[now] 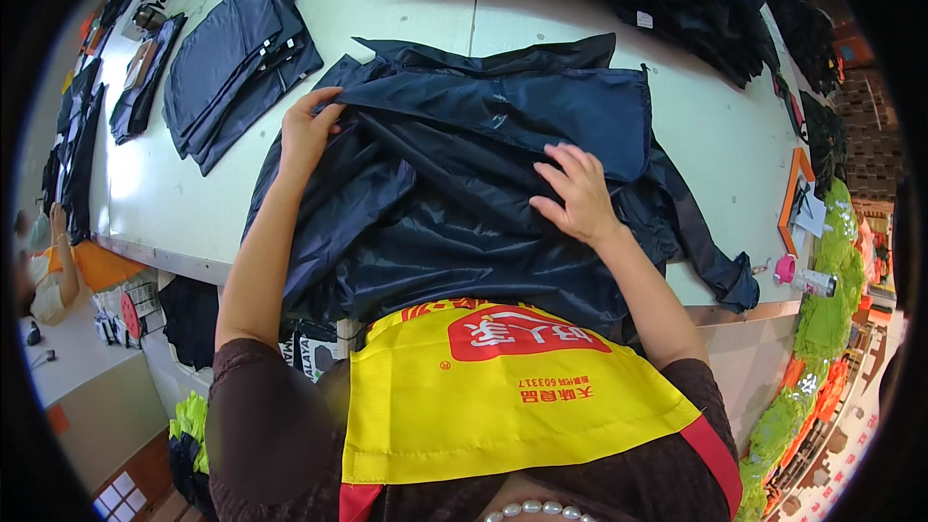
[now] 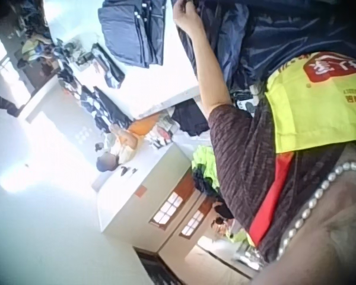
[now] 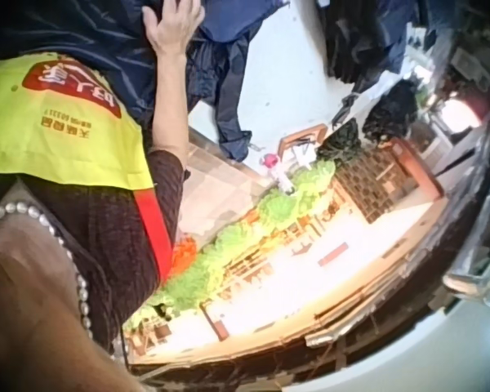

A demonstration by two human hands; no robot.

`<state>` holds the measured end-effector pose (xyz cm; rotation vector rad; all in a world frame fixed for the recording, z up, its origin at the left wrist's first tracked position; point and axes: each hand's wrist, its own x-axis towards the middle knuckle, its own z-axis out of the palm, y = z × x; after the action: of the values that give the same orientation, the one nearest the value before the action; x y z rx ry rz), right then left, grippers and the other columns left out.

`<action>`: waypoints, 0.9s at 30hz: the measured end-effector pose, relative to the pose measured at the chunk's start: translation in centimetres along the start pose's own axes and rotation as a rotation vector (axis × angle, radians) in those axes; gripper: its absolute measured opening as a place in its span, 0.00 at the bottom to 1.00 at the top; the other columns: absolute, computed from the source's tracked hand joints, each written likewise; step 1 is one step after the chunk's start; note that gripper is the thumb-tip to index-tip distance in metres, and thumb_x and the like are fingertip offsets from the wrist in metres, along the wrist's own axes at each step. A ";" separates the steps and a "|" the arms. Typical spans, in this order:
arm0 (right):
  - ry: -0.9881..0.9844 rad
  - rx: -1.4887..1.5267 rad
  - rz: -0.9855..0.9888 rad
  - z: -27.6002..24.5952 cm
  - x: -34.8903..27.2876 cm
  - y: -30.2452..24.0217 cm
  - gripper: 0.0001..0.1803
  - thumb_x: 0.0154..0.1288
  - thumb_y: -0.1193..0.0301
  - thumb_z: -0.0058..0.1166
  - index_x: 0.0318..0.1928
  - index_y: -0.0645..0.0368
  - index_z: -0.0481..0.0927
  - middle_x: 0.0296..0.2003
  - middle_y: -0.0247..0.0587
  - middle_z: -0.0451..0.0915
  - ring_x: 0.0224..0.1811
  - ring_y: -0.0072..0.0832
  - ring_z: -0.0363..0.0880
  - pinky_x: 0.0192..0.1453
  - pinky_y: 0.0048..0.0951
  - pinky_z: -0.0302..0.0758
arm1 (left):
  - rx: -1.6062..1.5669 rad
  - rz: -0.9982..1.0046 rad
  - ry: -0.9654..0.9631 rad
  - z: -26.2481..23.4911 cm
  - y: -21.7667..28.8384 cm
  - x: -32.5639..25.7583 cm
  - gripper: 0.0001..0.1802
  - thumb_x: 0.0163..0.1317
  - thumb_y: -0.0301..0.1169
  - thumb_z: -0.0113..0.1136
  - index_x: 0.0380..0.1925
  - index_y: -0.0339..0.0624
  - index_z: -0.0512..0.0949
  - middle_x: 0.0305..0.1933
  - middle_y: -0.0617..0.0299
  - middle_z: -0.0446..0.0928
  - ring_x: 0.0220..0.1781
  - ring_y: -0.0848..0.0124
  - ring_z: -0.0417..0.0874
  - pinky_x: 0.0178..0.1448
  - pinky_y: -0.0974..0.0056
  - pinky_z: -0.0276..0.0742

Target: The person folds a black jacket on a table, smoothing and aligning the fabric, then folds it into a compact shape and places it in a basket. The person repeats the process with another jacket, folding and stacking it with others.

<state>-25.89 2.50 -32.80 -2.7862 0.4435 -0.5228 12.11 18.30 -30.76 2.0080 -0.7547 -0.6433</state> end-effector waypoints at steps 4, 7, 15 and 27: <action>-0.172 0.116 -0.109 1.9 -0.8 -3.1 0.28 0.52 0.62 0.61 0.51 0.64 0.73 0.55 0.51 0.71 0.58 0.44 0.68 0.60 0.39 0.65 | -0.601 -0.071 -0.004 2.0 1.6 -1.6 0.13 0.65 0.25 0.50 0.48 0.36 0.77 0.44 0.61 0.79 0.43 0.73 0.81 0.39 0.76 0.77; -0.069 0.024 -0.186 2.3 -1.1 -3.5 0.11 0.57 0.72 0.53 0.41 0.62 0.79 0.51 0.48 0.75 0.59 0.43 0.69 0.62 0.41 0.65 | -0.323 0.191 -0.092 1.0 0.5 0.0 0.13 0.62 0.25 0.49 0.45 0.35 0.78 0.46 0.55 0.78 0.49 0.65 0.80 0.51 0.68 0.75; -0.275 -0.043 -0.053 3.9 -2.8 -5.4 0.23 0.59 0.66 0.54 0.55 0.58 0.73 0.63 0.48 0.63 0.67 0.51 0.56 0.66 0.61 0.52 | 0.982 0.727 0.048 -0.6 -2.8 4.1 0.10 0.50 0.24 0.52 0.34 0.38 0.77 0.47 0.50 0.74 0.63 0.55 0.66 0.66 0.55 0.61; 0.061 -0.349 0.173 0.7 -0.6 1.9 0.12 0.57 0.71 0.52 0.43 0.57 0.78 0.43 0.42 0.79 0.53 0.36 0.73 0.61 0.46 0.60 | 0.719 0.957 -0.332 14.8 1.7 -9.8 0.36 0.47 0.44 0.66 0.57 0.46 0.69 0.64 0.48 0.62 0.63 0.54 0.65 0.66 0.53 0.58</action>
<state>-26.65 1.14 -34.26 -3.0235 0.8552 -0.5358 -5.11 16.47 -34.97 1.7992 -2.1914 -0.1095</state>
